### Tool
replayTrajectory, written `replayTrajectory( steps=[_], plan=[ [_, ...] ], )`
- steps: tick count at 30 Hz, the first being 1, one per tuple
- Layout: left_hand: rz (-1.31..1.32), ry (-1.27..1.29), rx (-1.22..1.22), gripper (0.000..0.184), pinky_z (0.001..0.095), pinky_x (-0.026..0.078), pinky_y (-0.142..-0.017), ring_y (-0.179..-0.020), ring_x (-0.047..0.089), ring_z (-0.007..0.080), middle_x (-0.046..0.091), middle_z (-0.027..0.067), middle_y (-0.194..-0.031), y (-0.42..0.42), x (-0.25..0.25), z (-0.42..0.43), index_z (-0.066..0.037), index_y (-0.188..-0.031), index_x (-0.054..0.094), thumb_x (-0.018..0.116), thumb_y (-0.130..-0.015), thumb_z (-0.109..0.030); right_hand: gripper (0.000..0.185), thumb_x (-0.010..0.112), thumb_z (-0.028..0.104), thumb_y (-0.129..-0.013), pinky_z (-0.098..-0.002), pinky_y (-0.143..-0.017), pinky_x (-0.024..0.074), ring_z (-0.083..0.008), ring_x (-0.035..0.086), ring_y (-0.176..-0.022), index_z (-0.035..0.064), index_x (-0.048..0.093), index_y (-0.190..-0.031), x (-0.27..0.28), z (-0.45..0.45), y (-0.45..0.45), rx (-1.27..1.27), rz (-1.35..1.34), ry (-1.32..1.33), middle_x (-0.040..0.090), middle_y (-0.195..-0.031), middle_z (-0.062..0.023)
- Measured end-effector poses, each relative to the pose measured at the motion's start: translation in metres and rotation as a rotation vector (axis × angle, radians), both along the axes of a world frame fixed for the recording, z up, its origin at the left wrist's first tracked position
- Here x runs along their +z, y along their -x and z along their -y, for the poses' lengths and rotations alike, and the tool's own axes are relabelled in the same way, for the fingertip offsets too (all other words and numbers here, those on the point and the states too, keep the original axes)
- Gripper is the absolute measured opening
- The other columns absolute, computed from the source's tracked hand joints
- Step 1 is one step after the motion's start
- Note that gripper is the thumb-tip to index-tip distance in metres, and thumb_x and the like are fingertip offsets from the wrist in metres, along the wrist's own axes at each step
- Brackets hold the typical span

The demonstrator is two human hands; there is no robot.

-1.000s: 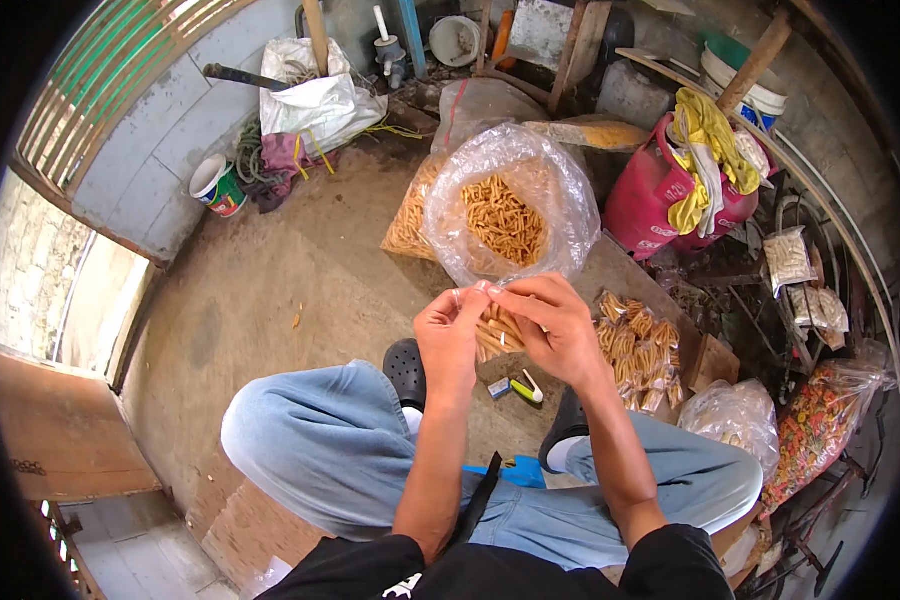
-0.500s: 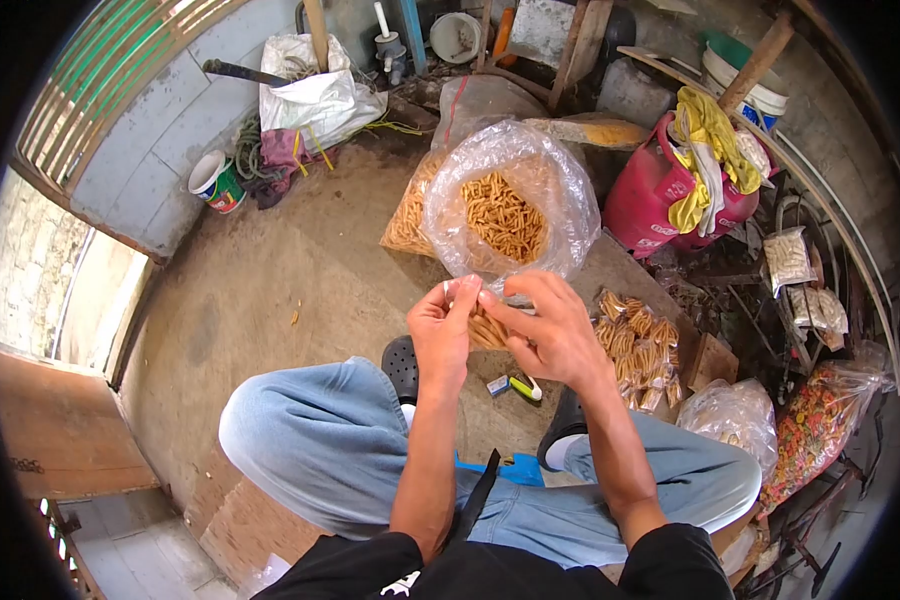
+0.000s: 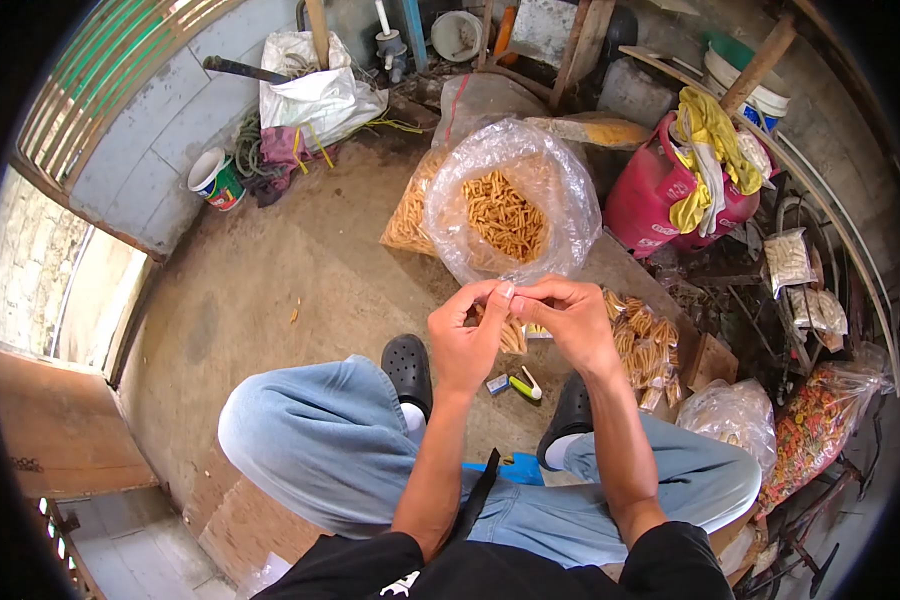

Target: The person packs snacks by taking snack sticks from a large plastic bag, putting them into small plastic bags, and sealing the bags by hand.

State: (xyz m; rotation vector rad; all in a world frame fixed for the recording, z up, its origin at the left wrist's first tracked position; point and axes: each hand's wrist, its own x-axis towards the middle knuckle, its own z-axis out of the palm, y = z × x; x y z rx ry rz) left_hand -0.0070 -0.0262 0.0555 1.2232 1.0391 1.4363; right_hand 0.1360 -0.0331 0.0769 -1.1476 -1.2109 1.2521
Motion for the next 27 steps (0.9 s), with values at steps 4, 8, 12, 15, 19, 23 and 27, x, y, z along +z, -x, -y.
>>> replayTrajectory(
  steps=[4,8,12,15,19,23,27],
  plan=[
    [0.27,0.157,-0.117,0.013,0.0205,0.048,-0.07,-0.077,0.061,0.0068,0.068,0.0047,-0.085,0.003,0.0,-0.004,0.004,-0.095,0.066,0.062,-0.09,-0.008,0.012,0.071,0.005,-0.081,-0.0231,-0.07,0.0467,-0.0085,0.059,-0.076,-0.0013,0.072,-0.091,-0.001,-0.001,-0.001,-0.084,-0.027,0.03,0.067,-0.083,-0.0055],
    [0.33,0.213,-0.224,0.015,0.022,0.05,-0.074,-0.081,0.063,0.0093,0.069,0.0073,-0.09,0.013,0.006,-0.006,0.005,-0.097,0.066,0.061,-0.091,-0.008,0.011,0.07,0.006,-0.082,-0.0227,-0.07,0.047,-0.0078,0.059,-0.076,-0.0012,0.07,-0.09,-0.004,-0.004,-0.005,-0.101,-0.104,0.064,0.068,-0.083,-0.0049],
    [0.223,0.108,-0.117,0.016,0.0207,0.05,-0.072,-0.082,0.063,0.0091,0.068,0.0077,-0.091,0.007,0.0,-0.004,0.005,-0.101,0.064,0.063,-0.088,-0.003,0.01,0.069,0.008,-0.084,-0.0222,-0.07,0.0466,-0.0063,0.058,-0.075,-0.0004,0.068,-0.09,-0.005,-0.004,-0.001,-0.082,-0.157,0.093,0.067,-0.081,-0.0027],
    [0.108,0.046,0.026,0.013,0.0208,0.05,-0.069,-0.078,0.064,0.0093,0.069,0.0077,-0.088,-0.002,0.0,-0.002,0.004,-0.098,0.065,0.064,-0.087,-0.002,0.01,0.067,0.008,-0.086,-0.021,-0.068,0.0462,-0.0052,0.057,-0.073,-0.0005,0.067,-0.09,-0.007,-0.004,0.005,-0.101,-0.135,0.058,0.066,-0.08,-0.0012],
    [0.082,-0.037,0.141,0.011,0.0211,0.051,-0.065,-0.074,0.064,0.0089,0.069,0.0074,-0.082,-0.011,0.005,-0.001,0.003,-0.094,0.065,0.067,-0.085,-0.002,0.01,0.065,0.009,-0.087,-0.0202,-0.065,0.0461,-0.0049,0.057,-0.071,-0.0007,0.066,-0.091,-0.01,-0.004,0.009,-0.164,-0.117,0.072,0.066,-0.08,-0.0016],
    [-0.096,-0.121,0.116,0.012,0.0211,0.05,-0.065,-0.074,0.064,0.0086,0.069,0.0076,-0.083,-0.007,0.002,-0.001,0.002,-0.095,0.064,0.067,-0.084,-0.002,0.011,0.066,0.009,-0.087,-0.0207,-0.065,0.0469,-0.0051,0.058,-0.073,-0.001,0.067,-0.092,-0.01,-0.003,0.011,-0.202,-0.169,0.067,0.067,-0.082,-0.0025],
    [0.107,0.016,0.06,0.013,0.0206,0.05,-0.071,-0.08,0.064,0.0085,0.069,0.0084,-0.089,-0.005,-0.002,-0.001,0.001,-0.097,0.061,0.066,-0.084,0.001,0.011,0.067,0.009,-0.086,-0.021,-0.067,0.0477,-0.0056,0.059,-0.074,-0.0007,0.067,-0.092,-0.01,-0.003,0.007,-0.159,-0.199,0.084,0.067,-0.082,-0.0027]
  ],
)
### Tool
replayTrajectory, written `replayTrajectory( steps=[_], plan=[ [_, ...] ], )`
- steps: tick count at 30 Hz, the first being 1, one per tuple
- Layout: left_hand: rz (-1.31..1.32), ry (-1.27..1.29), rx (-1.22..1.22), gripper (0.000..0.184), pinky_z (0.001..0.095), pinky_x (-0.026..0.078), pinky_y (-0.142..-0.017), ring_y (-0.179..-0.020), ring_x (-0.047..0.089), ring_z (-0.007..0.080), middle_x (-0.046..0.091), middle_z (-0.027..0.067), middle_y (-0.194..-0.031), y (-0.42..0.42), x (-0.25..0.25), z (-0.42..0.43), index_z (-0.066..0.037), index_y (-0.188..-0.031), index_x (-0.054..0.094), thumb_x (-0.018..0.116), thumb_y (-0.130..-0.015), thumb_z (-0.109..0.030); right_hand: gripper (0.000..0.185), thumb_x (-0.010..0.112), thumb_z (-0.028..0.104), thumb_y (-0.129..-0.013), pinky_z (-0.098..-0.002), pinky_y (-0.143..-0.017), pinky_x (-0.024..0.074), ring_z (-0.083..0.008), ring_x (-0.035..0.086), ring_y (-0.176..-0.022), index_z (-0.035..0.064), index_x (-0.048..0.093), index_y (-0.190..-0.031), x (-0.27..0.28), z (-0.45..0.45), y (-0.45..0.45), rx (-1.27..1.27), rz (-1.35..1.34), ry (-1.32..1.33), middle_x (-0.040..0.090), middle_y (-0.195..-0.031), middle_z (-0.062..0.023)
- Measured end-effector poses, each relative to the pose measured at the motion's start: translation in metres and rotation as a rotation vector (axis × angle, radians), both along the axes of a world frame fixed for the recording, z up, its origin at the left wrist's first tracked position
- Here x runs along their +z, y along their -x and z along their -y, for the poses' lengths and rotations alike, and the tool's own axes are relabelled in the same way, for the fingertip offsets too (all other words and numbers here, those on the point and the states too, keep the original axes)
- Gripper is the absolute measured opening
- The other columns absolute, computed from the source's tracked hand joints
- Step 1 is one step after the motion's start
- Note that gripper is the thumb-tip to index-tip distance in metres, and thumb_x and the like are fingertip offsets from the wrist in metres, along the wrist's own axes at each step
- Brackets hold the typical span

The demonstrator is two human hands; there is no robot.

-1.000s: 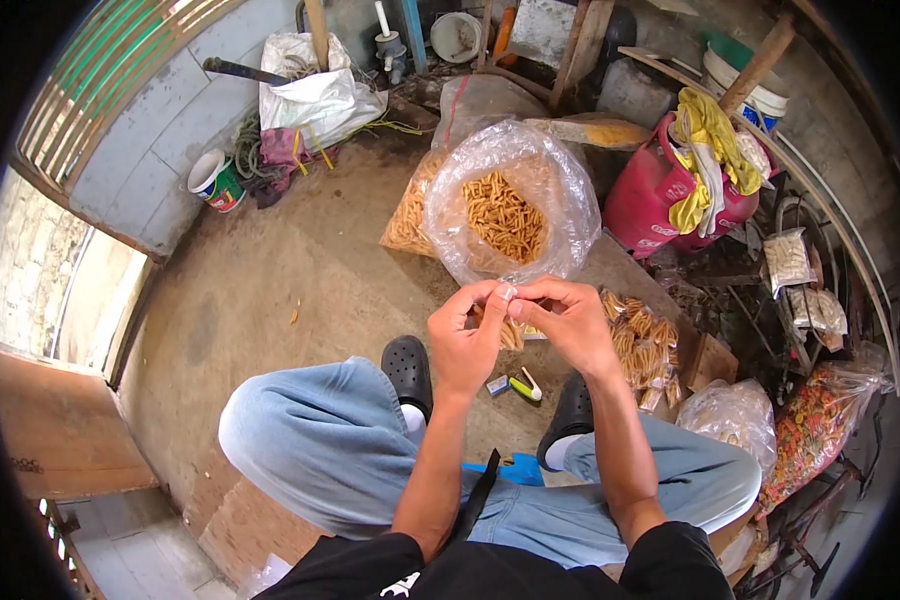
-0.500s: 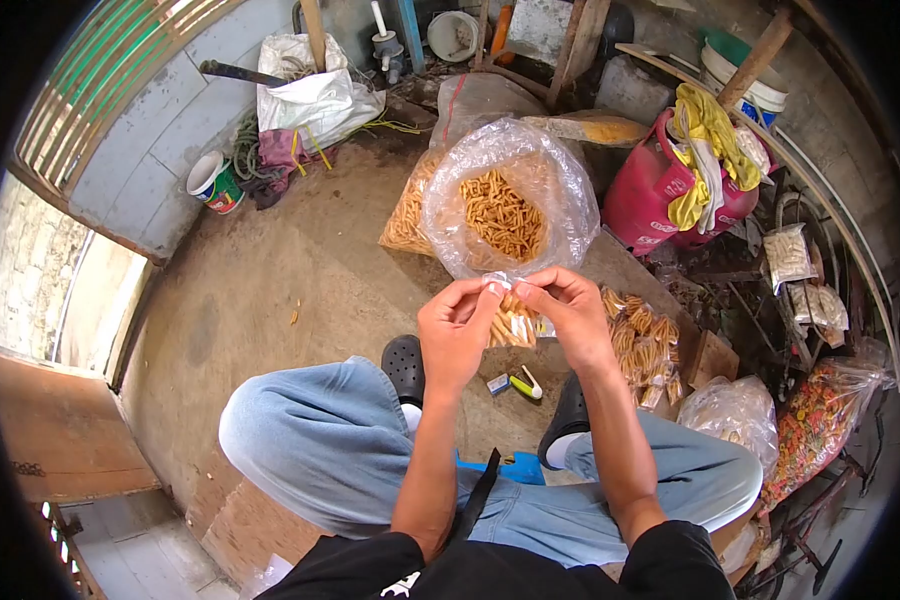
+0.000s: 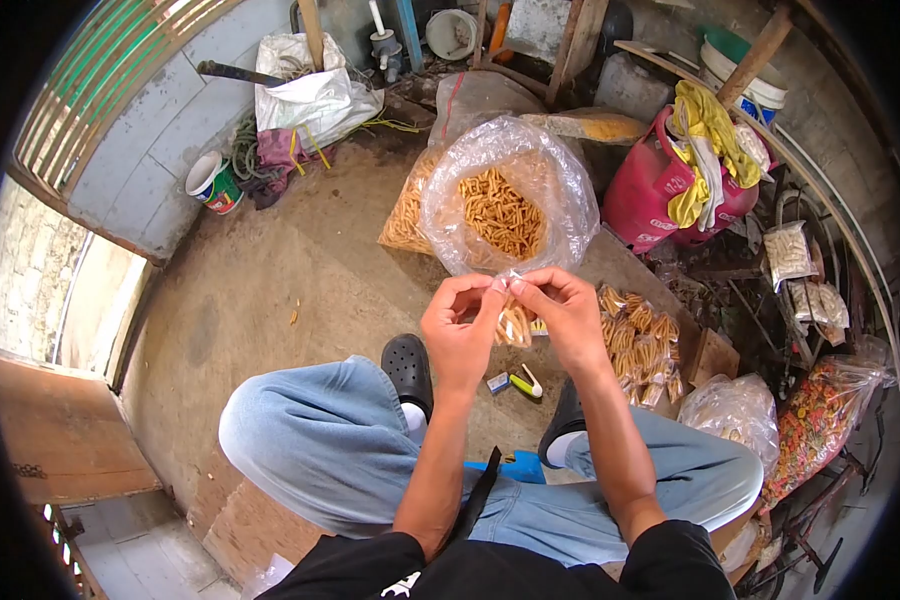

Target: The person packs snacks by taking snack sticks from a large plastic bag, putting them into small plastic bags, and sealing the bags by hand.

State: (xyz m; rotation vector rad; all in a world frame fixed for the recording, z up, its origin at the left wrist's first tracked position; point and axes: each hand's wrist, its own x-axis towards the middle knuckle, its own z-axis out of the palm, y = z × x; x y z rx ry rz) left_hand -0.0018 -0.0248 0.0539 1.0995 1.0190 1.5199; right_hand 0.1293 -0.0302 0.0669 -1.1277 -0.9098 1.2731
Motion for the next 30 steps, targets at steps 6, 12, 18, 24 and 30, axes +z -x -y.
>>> replayTrajectory(
  steps=[6,12,18,24,30],
  plan=[
    [-0.017,-0.008,-0.038,0.01,0.0208,0.05,-0.072,-0.081,0.064,0.009,0.068,0.0077,-0.089,0.004,0.0,-0.001,0.001,-0.094,0.061,0.066,-0.085,0.001,0.013,0.07,0.01,-0.084,-0.0208,-0.067,0.0471,-0.006,0.059,-0.074,-0.0009,0.067,-0.09,0.003,-0.001,-0.003,0.104,0.065,0.056,0.067,-0.082,-0.0033],
    [-0.141,-0.102,-0.054,0.011,0.021,0.05,-0.07,-0.079,0.063,0.008,0.069,0.0076,-0.087,0.0,0.001,0.0,0.002,-0.095,0.064,0.067,-0.085,-0.002,0.013,0.07,0.009,-0.084,-0.0207,-0.063,0.0468,-0.0064,0.059,-0.071,-0.0023,0.067,-0.089,-0.004,-0.001,-0.003,-0.001,0.019,0.046,0.066,-0.08,-0.0043],
    [-0.059,-0.058,-0.133,0.02,0.0217,0.05,-0.071,-0.08,0.064,0.0094,0.07,0.0083,-0.088,0.004,-0.002,-0.001,0.003,-0.105,0.066,0.065,-0.087,-0.005,0.01,0.07,0.007,-0.083,-0.0208,-0.063,0.0477,-0.0063,0.059,-0.071,-0.0026,0.067,-0.087,0.001,-0.001,-0.003,-0.058,0.031,0.036,0.067,-0.079,-0.0043],
    [0.055,0.045,-0.216,0.022,0.0216,0.051,-0.075,-0.085,0.064,0.0098,0.069,0.0088,-0.096,0.007,0.006,-0.003,0.005,-0.109,0.065,0.063,-0.089,-0.005,0.008,0.07,0.006,-0.083,-0.022,-0.067,0.0485,-0.0066,0.06,-0.073,-0.0011,0.067,-0.087,-0.003,-0.002,-0.005,-0.013,0.056,-0.05,0.068,-0.082,-0.0046],
    [0.187,0.263,-0.41,0.021,0.0214,0.05,-0.073,-0.084,0.061,0.0082,0.068,0.0075,-0.095,0.016,-0.002,-0.008,0.004,-0.106,0.066,0.066,-0.087,-0.004,0.009,0.07,0.005,-0.082,-0.0217,-0.067,0.0479,-0.0067,0.06,-0.074,-0.0007,0.068,-0.088,-0.005,-0.002,-0.01,0.053,0.033,-0.035,0.068,-0.082,-0.0039]
  ],
)
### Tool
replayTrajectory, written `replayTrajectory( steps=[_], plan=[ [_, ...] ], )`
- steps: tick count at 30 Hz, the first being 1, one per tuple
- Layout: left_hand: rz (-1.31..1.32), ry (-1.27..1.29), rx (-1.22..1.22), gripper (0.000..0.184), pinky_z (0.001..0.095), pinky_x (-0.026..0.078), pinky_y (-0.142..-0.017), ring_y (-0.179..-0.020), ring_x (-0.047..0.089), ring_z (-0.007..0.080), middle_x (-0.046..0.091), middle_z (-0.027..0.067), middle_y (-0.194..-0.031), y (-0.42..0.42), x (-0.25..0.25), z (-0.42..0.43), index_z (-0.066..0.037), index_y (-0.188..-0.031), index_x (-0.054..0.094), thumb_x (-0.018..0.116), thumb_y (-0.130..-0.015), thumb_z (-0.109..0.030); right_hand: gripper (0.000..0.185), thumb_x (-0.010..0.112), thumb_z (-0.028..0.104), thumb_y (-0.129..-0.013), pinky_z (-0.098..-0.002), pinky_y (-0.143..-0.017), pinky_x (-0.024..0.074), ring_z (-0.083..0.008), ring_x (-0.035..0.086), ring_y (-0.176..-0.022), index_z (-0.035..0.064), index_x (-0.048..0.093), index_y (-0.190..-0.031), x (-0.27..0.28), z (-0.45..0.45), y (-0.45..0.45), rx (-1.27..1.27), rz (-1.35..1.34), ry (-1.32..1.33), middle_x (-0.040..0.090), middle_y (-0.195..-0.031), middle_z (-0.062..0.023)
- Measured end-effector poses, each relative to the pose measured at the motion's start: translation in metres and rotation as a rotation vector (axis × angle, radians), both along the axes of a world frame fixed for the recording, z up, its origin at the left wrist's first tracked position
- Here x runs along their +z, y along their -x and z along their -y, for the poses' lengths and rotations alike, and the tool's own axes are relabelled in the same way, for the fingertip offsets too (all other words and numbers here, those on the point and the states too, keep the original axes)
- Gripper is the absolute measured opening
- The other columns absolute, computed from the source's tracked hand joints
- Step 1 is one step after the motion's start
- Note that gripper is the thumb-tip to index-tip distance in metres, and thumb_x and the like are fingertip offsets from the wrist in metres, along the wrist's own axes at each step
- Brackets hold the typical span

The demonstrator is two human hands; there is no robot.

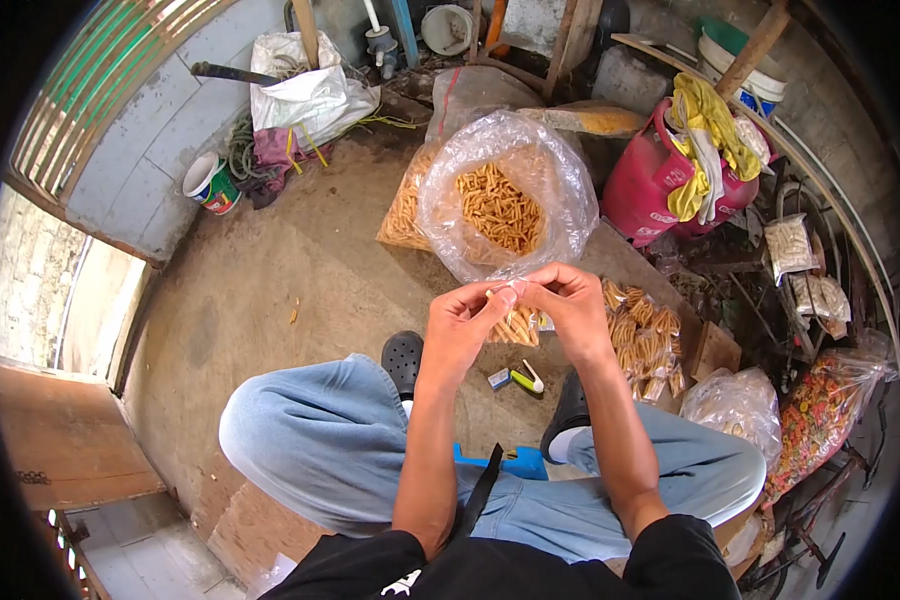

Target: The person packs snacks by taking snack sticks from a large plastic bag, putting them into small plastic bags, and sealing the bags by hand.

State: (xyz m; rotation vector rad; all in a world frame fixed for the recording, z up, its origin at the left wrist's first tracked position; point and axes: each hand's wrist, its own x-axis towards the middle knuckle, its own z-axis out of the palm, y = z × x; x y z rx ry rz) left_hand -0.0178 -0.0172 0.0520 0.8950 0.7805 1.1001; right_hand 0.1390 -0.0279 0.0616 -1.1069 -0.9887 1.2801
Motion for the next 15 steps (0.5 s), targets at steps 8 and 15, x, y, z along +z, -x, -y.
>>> replayTrajectory(
  steps=[8,15],
  plan=[
    [0.023,-0.117,0.033,0.013,0.0199,0.048,-0.067,-0.078,0.059,0.0056,0.066,0.004,-0.086,-0.005,-0.011,0.001,0.003,-0.098,0.066,0.067,-0.086,-0.004,0.014,0.075,0.01,-0.077,-0.0258,-0.064,0.0447,-0.0119,0.059,-0.067,0.0023,0.068,-0.086,-0.009,-0.005,-0.009,0.066,-0.427,0.297,0.068,-0.079,-0.0052],
    [-0.045,-0.13,0.04,0.012,0.0209,0.049,-0.07,-0.079,0.06,0.0072,0.066,0.0049,-0.09,-0.006,-0.011,0.001,0.003,-0.097,0.064,0.066,-0.087,-0.003,0.018,0.079,0.014,-0.074,-0.024,-0.055,0.0401,-0.0094,0.056,-0.062,0.0035,0.069,-0.085,-0.001,-0.003,-0.009,0.099,-0.38,0.395,0.067,-0.077,-0.0032]
  ],
)
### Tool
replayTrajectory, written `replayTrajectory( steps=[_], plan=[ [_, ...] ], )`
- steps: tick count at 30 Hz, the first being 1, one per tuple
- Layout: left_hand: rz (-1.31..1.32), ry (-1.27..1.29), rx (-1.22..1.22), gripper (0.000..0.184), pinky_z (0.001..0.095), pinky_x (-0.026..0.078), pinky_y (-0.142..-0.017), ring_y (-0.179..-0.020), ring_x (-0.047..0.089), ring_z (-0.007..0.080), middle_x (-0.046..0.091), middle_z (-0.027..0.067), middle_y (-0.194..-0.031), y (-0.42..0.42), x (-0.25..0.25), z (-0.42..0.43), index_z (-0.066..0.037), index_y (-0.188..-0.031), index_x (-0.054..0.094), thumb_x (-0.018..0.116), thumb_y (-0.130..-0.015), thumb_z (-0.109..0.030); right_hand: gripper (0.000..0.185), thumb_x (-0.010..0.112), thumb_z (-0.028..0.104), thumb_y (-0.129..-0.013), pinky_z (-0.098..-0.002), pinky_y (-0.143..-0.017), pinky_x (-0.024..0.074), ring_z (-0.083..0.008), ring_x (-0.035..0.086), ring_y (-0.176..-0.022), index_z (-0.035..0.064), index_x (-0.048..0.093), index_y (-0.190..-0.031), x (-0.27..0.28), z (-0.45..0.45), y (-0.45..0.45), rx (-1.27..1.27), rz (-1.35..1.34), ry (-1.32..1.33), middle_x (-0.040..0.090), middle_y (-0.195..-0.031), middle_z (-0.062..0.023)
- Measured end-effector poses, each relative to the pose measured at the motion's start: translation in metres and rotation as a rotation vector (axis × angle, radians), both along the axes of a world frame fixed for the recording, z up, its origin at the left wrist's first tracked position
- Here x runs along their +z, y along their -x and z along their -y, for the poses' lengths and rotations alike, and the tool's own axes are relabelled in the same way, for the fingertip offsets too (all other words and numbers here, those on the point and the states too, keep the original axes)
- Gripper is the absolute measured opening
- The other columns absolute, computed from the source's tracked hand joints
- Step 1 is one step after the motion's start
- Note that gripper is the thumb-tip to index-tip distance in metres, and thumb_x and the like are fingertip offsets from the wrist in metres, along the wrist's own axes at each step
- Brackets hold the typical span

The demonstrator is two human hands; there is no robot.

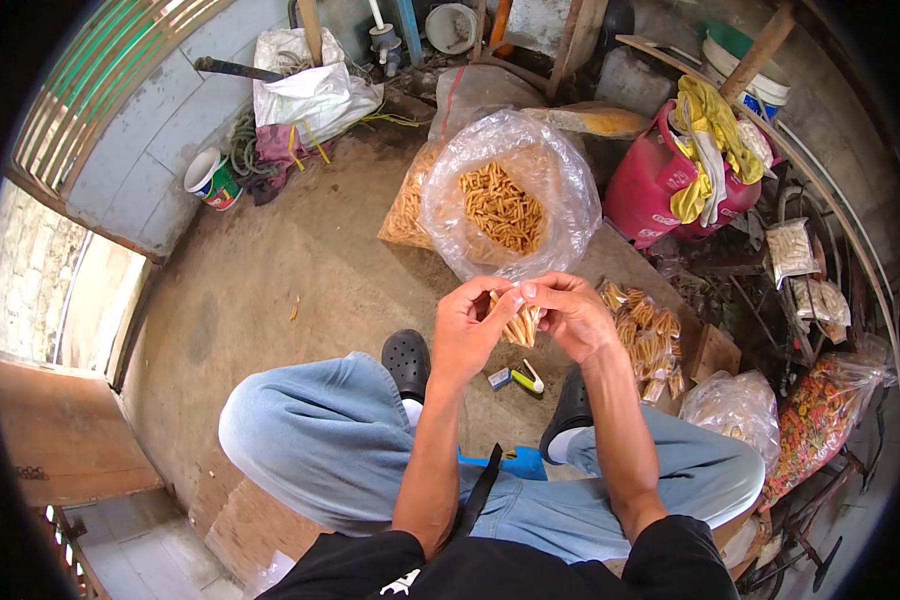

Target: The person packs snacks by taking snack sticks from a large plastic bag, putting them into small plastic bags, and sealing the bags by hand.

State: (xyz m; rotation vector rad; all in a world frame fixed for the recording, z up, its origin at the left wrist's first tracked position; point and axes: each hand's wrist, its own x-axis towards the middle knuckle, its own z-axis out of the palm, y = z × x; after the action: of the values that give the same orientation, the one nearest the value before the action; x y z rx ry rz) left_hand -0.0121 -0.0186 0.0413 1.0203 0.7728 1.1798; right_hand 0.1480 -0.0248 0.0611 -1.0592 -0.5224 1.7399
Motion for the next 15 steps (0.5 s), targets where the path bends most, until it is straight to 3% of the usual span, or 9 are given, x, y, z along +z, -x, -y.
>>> replayTrajectory(
  steps=[2,4,11,15],
  plan=[
    [0.001,0.001,-0.008,0.012,0.0208,0.049,-0.07,-0.08,0.06,0.0072,0.065,0.0047,-0.09,-0.0007,0.0016,-0.0004,0.003,-0.097,0.064,0.066,-0.087,-0.003,0.019,0.08,0.014,-0.074,-0.022,-0.052,0.037,-0.0072,0.053,-0.059,0.0034,0.069,-0.084,0.0,0.0003,-0.0007,-0.013,0.129,0.008,0.066,-0.075,-0.0025],
    [0.006,0.016,0.015,0.013,0.019,0.046,-0.062,-0.072,0.057,0.0042,0.065,0.0021,-0.083,-0.0018,0.0027,0.0002,0.002,-0.096,0.065,0.066,-0.088,-0.007,0.019,0.08,0.014,-0.074,-0.0213,-0.052,0.036,-0.0066,0.051,-0.058,0.0032,0.069,-0.084,0.0025,0.0014,0.0004,-0.02,0.151,0.0,0.066,-0.074,-0.0025],
    [-0.075,0.109,-0.043,0.018,0.0192,0.046,-0.059,-0.07,0.058,0.0046,0.066,0.0029,-0.081,0.0023,0.009,0.0015,0.003,-0.098,0.067,0.066,-0.089,-0.012,0.02,0.08,0.014,-0.074,-0.0201,-0.051,0.0329,-0.0046,0.049,-0.058,0.0017,0.071,-0.087,0.0036,0.0026,0.0058,-0.044,0.207,-0.068,0.065,-0.072,-0.0021],
    [-0.249,0.0,-0.007,0.019,0.0193,0.047,-0.059,-0.068,0.059,0.0048,0.067,0.0035,-0.081,0.0036,0.008,0.0014,0.004,-0.096,0.067,0.067,-0.088,-0.013,0.02,0.079,0.013,-0.076,-0.0209,-0.053,0.0371,-0.0047,0.051,-0.062,0.0004,0.071,-0.089,0.007,0.0026,0.0052,-0.031,0.345,-0.115,0.066,-0.075,-0.0026]
  ],
)
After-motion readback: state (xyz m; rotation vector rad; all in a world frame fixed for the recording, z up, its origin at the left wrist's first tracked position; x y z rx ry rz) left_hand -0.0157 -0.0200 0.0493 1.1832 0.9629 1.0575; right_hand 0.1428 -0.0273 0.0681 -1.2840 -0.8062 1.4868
